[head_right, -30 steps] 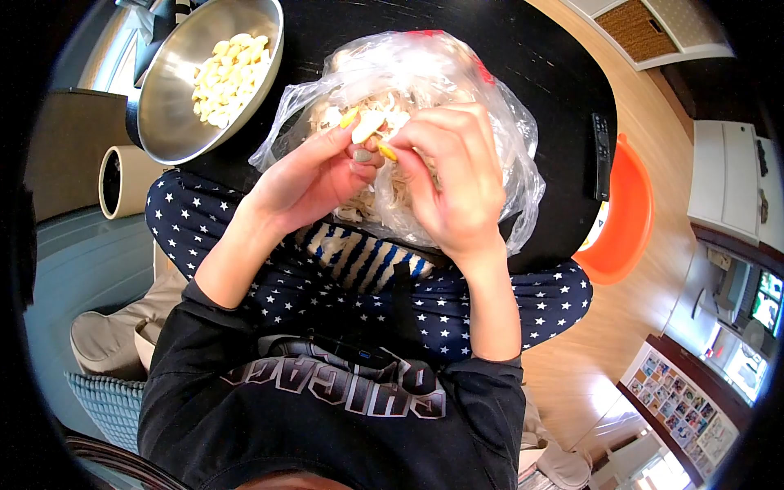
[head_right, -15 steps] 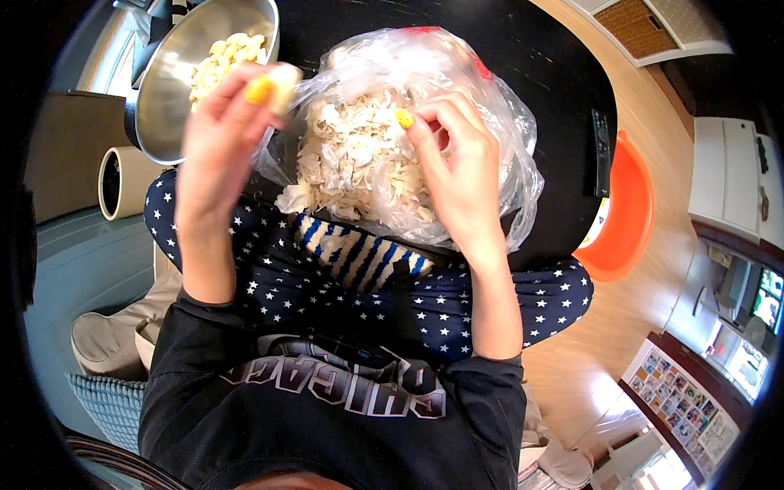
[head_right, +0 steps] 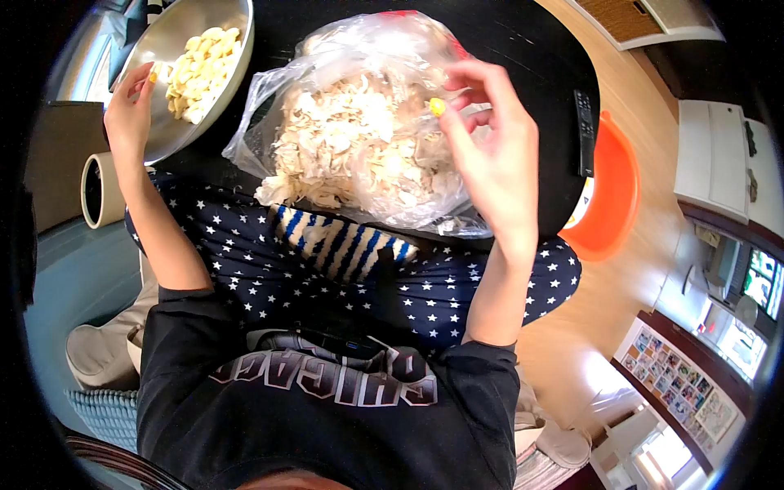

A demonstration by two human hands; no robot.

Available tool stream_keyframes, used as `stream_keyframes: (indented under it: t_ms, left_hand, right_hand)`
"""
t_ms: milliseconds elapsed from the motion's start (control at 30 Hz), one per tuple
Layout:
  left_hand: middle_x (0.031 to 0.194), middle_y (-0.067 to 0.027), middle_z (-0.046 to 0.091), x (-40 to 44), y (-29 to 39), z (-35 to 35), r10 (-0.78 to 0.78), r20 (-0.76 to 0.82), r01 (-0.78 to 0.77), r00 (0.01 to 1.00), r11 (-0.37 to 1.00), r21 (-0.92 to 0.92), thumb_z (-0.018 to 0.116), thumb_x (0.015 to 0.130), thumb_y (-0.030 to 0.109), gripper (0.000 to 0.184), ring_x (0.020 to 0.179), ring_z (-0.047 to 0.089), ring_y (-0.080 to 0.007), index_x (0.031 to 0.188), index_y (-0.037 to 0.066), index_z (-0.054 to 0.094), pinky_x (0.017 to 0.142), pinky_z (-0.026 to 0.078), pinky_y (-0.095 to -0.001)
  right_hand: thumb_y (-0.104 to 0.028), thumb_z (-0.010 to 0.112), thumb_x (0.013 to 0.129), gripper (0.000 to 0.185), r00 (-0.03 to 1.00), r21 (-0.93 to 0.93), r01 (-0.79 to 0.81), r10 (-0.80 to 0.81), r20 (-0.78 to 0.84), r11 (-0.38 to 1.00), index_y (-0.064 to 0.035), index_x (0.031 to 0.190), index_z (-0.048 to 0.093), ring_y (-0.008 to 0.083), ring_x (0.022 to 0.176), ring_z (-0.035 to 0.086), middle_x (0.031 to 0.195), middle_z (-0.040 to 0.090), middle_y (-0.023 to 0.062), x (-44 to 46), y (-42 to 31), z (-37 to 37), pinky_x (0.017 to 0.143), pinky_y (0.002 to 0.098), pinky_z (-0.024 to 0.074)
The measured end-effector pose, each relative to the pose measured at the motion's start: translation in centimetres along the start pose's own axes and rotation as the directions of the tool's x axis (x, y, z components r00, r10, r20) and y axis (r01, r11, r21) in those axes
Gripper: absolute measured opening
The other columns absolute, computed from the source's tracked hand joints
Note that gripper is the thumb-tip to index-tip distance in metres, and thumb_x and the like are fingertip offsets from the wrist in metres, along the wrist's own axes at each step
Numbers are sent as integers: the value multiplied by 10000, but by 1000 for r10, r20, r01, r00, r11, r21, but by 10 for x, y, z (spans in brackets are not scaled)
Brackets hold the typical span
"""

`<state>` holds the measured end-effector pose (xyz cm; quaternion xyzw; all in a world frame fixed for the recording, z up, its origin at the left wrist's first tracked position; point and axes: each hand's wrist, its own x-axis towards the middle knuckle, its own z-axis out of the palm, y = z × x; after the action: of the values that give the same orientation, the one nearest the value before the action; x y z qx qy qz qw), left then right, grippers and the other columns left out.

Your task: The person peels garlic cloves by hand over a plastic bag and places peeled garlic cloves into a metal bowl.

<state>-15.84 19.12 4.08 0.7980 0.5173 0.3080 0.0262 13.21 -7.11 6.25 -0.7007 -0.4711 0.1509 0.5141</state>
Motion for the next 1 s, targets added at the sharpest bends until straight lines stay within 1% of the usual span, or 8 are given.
stream_keyframes:
  t_ms: [100,167,267,367,433,533,767,1000]
  left_hand:
    - [796,-65,637,-1,17,-4,65,-50,-66,997,998,-24,563,841,161,252,753,619,-166,1086,142,617,709,472,-261]
    - [794,-58,631,-6,43,-14,113,-108,-122,988,989,-81,546,855,155,264,740,608,-148,1112,138,608,707,467,-248]
    - [883,-45,614,-38,102,-42,123,173,12,977,781,-624,494,874,94,288,739,568,-107,1149,76,574,669,447,-226]
    - [865,-33,616,-71,152,-35,482,113,-233,869,599,-766,512,847,45,295,692,523,-80,1133,52,583,607,419,-204]
    - [864,-80,630,-79,170,-34,665,327,-205,672,591,-780,529,794,-3,350,734,588,-152,1132,72,579,638,460,-253]
    - [800,-123,601,-105,176,5,689,359,-309,630,646,-698,545,772,-1,350,697,585,-258,1110,86,570,600,465,-304]
    - [830,-58,526,-122,175,43,771,273,-561,575,614,-555,616,733,62,261,791,537,-205,992,72,581,628,453,-302]
    - [879,-45,524,-130,184,44,834,235,-552,499,516,-655,657,710,123,206,902,512,-212,890,58,582,767,442,-316]
  right_hand:
    - [9,574,756,247,984,-94,-167,172,45,981,-25,1000,574,80,691,542,775,614,49,-6,-11,-25,630,216,430]
    - [22,532,770,194,976,-262,-27,82,201,965,-30,947,593,137,686,568,771,611,87,-11,-10,-35,614,238,436]
    - [30,495,761,167,875,-352,-8,177,451,936,-20,886,594,311,802,588,871,607,144,-20,-4,-28,719,358,457]
    - [-10,523,753,155,811,-392,72,175,558,917,-16,891,595,338,868,566,890,601,150,-30,14,-14,751,407,442]
    - [-42,533,759,144,844,-433,101,153,514,896,-4,886,590,346,870,563,882,599,163,-32,14,-14,747,413,441]
    - [-48,552,786,199,894,-660,-25,312,321,751,0,973,598,336,885,582,953,614,162,-29,9,-18,764,370,457]
    - [-65,554,797,229,927,-681,-110,322,192,724,24,1006,576,329,869,595,1012,607,155,-37,24,-25,766,361,459]
    - [-130,614,765,173,935,-794,-193,354,30,577,8,853,560,352,810,594,847,612,192,-41,22,-29,696,422,473]
